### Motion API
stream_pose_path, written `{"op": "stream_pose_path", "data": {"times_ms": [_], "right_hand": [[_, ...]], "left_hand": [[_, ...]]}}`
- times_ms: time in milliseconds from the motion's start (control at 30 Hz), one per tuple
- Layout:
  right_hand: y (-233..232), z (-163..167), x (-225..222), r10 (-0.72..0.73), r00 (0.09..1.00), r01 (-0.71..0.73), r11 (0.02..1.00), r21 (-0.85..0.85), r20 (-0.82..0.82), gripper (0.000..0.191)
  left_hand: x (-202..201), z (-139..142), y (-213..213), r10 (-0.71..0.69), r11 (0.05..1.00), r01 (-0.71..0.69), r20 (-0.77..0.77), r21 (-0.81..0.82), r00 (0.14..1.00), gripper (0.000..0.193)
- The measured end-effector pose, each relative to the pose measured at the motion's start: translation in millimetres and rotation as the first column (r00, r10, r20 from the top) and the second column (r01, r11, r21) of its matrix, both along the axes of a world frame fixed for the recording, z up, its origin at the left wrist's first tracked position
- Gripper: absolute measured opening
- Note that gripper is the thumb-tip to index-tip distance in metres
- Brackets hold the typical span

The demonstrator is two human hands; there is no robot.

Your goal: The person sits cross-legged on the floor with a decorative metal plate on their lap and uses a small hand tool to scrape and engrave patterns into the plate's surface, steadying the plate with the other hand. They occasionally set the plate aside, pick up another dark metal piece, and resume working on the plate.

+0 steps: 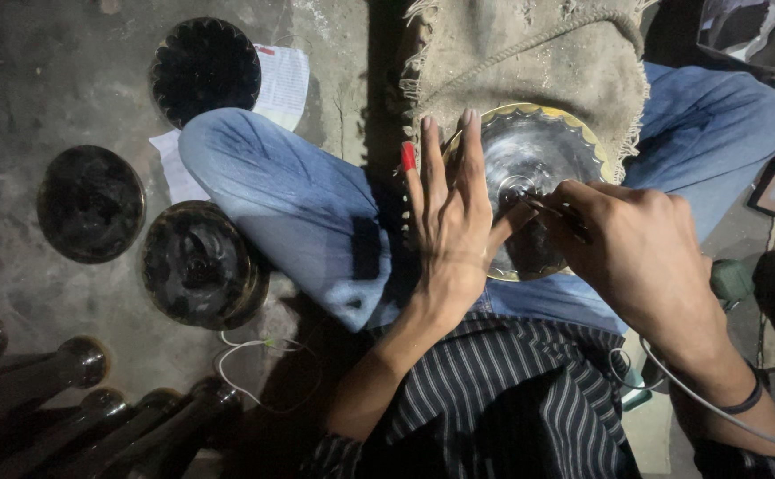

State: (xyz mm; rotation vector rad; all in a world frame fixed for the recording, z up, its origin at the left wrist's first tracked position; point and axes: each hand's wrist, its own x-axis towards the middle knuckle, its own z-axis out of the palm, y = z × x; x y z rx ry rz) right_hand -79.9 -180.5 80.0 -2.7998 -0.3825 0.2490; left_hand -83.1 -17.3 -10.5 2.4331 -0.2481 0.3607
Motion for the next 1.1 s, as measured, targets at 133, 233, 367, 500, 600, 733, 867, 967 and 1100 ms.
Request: {"op": "stream_pose_path", "data": {"times_ms": [133,233,367,500,600,733,867,967,1100], "right_hand": [[0.9,-0.5,-0.6,-0.011,1.0,0.011,1.0,-0.001,-0.006,0.019],[1.9,-0.9,-0.2,-0.007,1.0,0.007,1.0,-0.01,0.007,0.018],[2.3,-0.2,0.3,0.001,1.0,-0.001,1.0,-0.016,0.01,0.017],[0.6,2.4,2.3,0.006,1.0,-0.006,1.0,0.016,-0.017,0.017],[0.7,2.8,3.2,0.0,0.999,0.0,1.0,0.016,-0.036,0.017],[3.9,0.6,0.9,-0.005,1.0,0.005,1.0,-0.027,0.014,0.015],[5.3,-0.1,-0.8,-0.008,1.0,0.008,0.999,-0.052,-0.005,0.015],[4.4,2.0,0.2,-0.009,1.0,0.008,0.999,-0.037,-0.018,0.016],[6.2,4.2,0.9,0.011,1.0,-0.014,0.997,-0.073,-0.029,0.017]], "left_hand": [[0.2,-0.5,0.0,0.001,1.0,0.0,-0.039,0.009,0.999,0.116],[-0.7,-1.0,0.7,0.0,1.0,0.0,0.014,0.007,1.0,0.116],[-0.2,-2.5,0.0,0.011,1.0,-0.011,0.031,-0.009,0.999,0.115],[-0.1,-2.9,-1.0,0.013,1.0,-0.013,0.005,-0.013,1.0,0.116],[0.9,-2.3,-0.9,0.01,1.0,-0.01,0.008,-0.012,1.0,0.117],[0.1,0.0,0.6,0.002,1.0,-0.002,-0.005,-0.023,1.0,0.117],[-1.0,2.6,2.2,-0.009,1.0,0.009,-0.012,0.0,1.0,0.118],[-0.3,3.9,1.1,-0.011,0.999,0.011,-0.009,-0.034,1.0,0.119],[-1.3,5.1,1.3,-0.011,0.999,0.011,-0.015,-0.033,1.0,0.119]]}}
